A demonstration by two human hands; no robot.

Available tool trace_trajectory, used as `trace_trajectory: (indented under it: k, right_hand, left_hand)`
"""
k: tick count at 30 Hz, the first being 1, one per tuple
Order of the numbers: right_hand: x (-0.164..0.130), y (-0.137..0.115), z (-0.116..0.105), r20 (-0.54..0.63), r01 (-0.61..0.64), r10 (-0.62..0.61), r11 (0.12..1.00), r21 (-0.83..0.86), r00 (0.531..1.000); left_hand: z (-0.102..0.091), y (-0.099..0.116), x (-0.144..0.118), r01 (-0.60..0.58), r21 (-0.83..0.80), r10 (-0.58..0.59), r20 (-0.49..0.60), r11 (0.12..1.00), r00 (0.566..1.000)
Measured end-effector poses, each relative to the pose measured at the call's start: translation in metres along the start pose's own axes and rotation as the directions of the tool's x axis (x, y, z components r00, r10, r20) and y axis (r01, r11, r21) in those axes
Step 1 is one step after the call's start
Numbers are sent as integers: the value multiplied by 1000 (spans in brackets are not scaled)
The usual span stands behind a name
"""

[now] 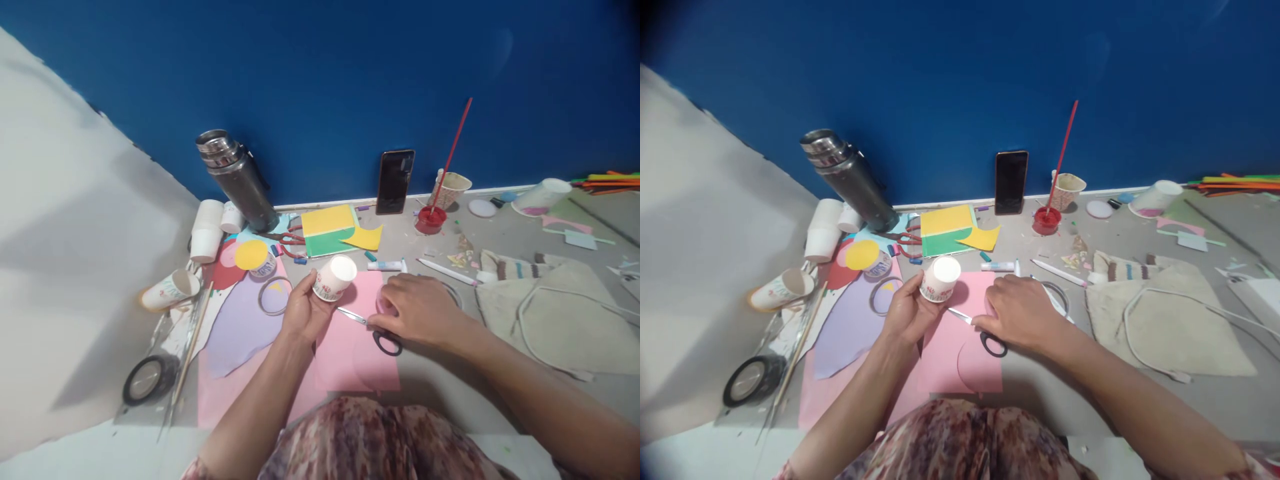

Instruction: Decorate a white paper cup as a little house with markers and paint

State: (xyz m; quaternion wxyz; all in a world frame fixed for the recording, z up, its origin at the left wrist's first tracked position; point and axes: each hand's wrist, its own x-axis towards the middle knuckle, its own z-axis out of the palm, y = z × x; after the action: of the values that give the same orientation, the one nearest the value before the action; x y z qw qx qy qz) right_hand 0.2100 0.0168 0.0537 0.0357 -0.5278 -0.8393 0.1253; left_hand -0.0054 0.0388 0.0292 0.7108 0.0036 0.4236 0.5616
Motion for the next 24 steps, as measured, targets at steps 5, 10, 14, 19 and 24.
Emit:
trace_trajectory:
  k: [5,10,14,19,24]
  right_hand:
    - [3,0,-3,91,-65,66,998,-16,994]
    - [5,12,-17,-6,-171,174,976,135,985]
    - [2,7,-9,1,-163,163,986,29,987]
    - [3,-2,11,16,-98,103,978,-186,995]
    - [3,7,1,-50,-151,150,988,-18,987]
  left_hand:
    - [1,1,-1,3,-2,-3,-8,1000,1000]
    - [4,0,-2,-3,-11,3,-38,1000,999]
    - [5,0,-1,-7,-8,7,-38,1000,999]
    - [5,0,-1,4,-2,-4,-31,1000,999]
    - [2,-1,1,13,-28,-14,-48,1000,999]
